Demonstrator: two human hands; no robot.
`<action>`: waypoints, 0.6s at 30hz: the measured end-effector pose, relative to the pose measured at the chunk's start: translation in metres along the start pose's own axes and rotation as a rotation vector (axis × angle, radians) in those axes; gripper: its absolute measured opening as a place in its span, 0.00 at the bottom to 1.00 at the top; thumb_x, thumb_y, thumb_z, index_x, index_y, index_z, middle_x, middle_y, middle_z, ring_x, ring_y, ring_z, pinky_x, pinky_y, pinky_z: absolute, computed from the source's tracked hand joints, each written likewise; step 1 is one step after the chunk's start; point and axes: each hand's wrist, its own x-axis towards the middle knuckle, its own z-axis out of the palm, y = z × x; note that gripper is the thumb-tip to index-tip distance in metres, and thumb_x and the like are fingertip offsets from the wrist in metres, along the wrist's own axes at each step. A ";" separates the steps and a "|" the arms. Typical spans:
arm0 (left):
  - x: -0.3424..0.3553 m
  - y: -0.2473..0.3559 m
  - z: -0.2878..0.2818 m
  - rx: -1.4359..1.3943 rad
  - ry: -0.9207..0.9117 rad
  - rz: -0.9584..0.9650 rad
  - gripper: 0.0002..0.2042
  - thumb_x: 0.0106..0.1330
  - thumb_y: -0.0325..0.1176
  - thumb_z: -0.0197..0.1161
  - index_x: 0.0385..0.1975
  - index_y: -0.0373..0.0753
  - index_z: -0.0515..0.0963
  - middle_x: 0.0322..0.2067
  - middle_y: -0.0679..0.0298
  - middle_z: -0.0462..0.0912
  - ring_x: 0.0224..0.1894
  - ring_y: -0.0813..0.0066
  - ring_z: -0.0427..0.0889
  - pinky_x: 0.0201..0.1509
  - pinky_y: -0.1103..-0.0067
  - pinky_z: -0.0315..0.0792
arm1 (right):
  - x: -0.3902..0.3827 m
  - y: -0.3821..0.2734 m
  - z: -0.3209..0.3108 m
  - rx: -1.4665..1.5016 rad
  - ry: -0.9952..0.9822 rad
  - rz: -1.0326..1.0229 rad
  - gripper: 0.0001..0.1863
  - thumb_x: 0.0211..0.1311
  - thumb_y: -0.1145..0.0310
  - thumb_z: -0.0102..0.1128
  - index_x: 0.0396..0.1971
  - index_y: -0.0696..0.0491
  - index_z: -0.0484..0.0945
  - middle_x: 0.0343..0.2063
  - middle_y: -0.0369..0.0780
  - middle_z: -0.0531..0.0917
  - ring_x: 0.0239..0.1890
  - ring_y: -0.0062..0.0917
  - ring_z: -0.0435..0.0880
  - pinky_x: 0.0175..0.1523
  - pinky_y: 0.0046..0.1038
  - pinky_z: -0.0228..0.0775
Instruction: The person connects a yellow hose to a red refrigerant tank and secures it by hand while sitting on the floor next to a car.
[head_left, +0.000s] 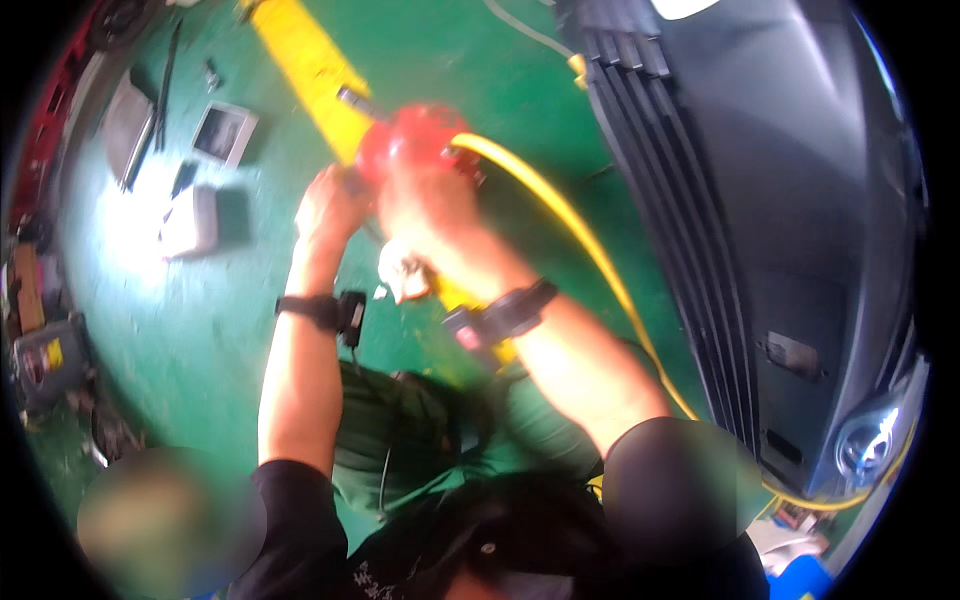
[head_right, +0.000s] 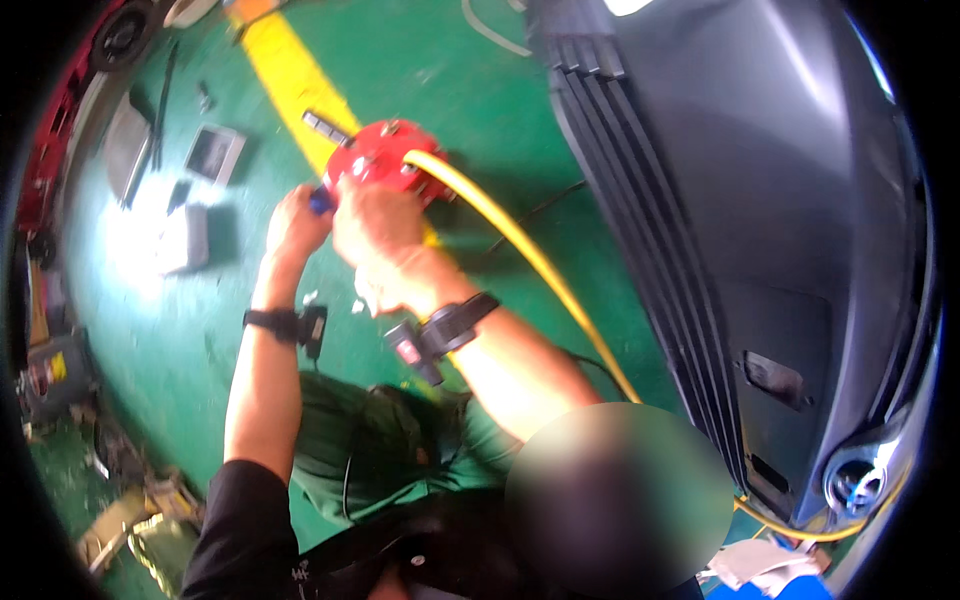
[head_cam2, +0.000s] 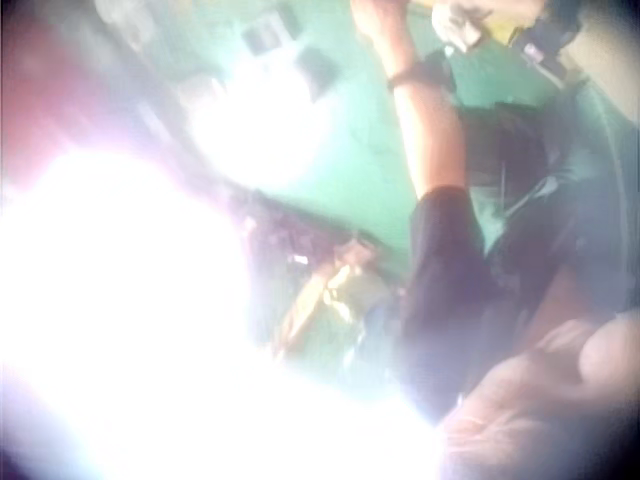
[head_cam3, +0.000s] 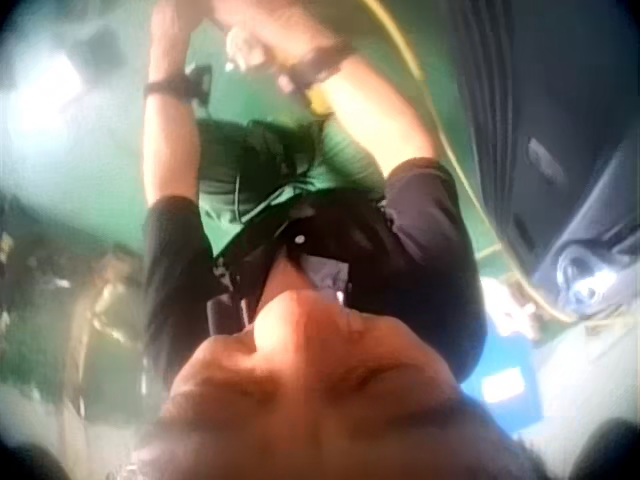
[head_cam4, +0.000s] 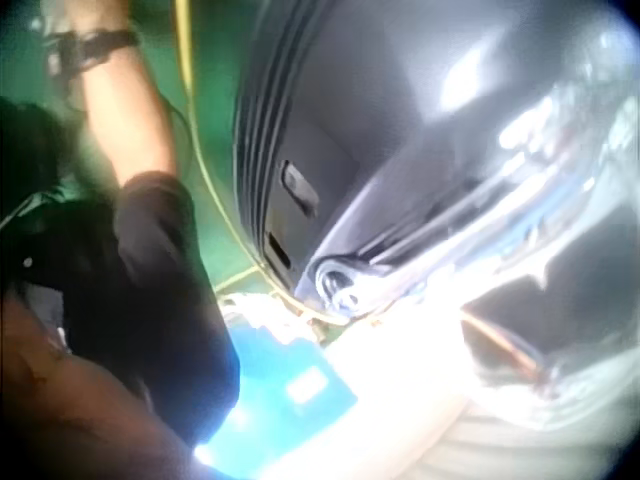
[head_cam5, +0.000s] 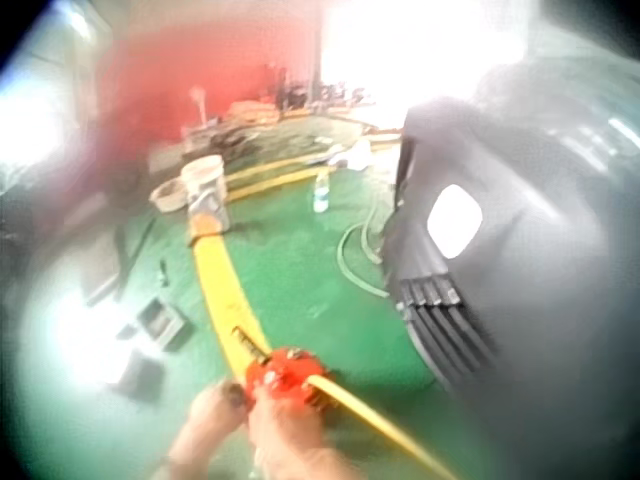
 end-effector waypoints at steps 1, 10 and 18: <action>-0.003 0.033 -0.021 -0.045 -0.177 -0.051 0.22 0.57 0.41 0.70 0.49 0.36 0.81 0.45 0.45 0.85 0.51 0.47 0.83 0.58 0.61 0.76 | -0.001 0.011 -0.003 -0.019 0.018 -0.005 0.11 0.65 0.62 0.59 0.41 0.51 0.80 0.25 0.46 0.87 0.31 0.42 0.90 0.37 0.45 0.81; 0.004 0.025 -0.014 0.043 -0.051 0.011 0.18 0.57 0.46 0.69 0.37 0.37 0.81 0.36 0.46 0.85 0.44 0.43 0.84 0.49 0.56 0.77 | -0.007 0.024 -0.005 0.191 0.188 -0.206 0.06 0.66 0.63 0.58 0.38 0.47 0.80 0.21 0.44 0.85 0.26 0.43 0.87 0.32 0.46 0.78; -0.006 0.014 -0.002 -0.079 -0.142 -0.010 0.36 0.56 0.46 0.74 0.63 0.34 0.73 0.57 0.45 0.80 0.59 0.48 0.80 0.64 0.64 0.74 | -0.018 0.018 -0.103 0.546 0.437 -0.173 0.11 0.64 0.73 0.64 0.46 0.55 0.80 0.29 0.46 0.86 0.31 0.41 0.88 0.36 0.37 0.80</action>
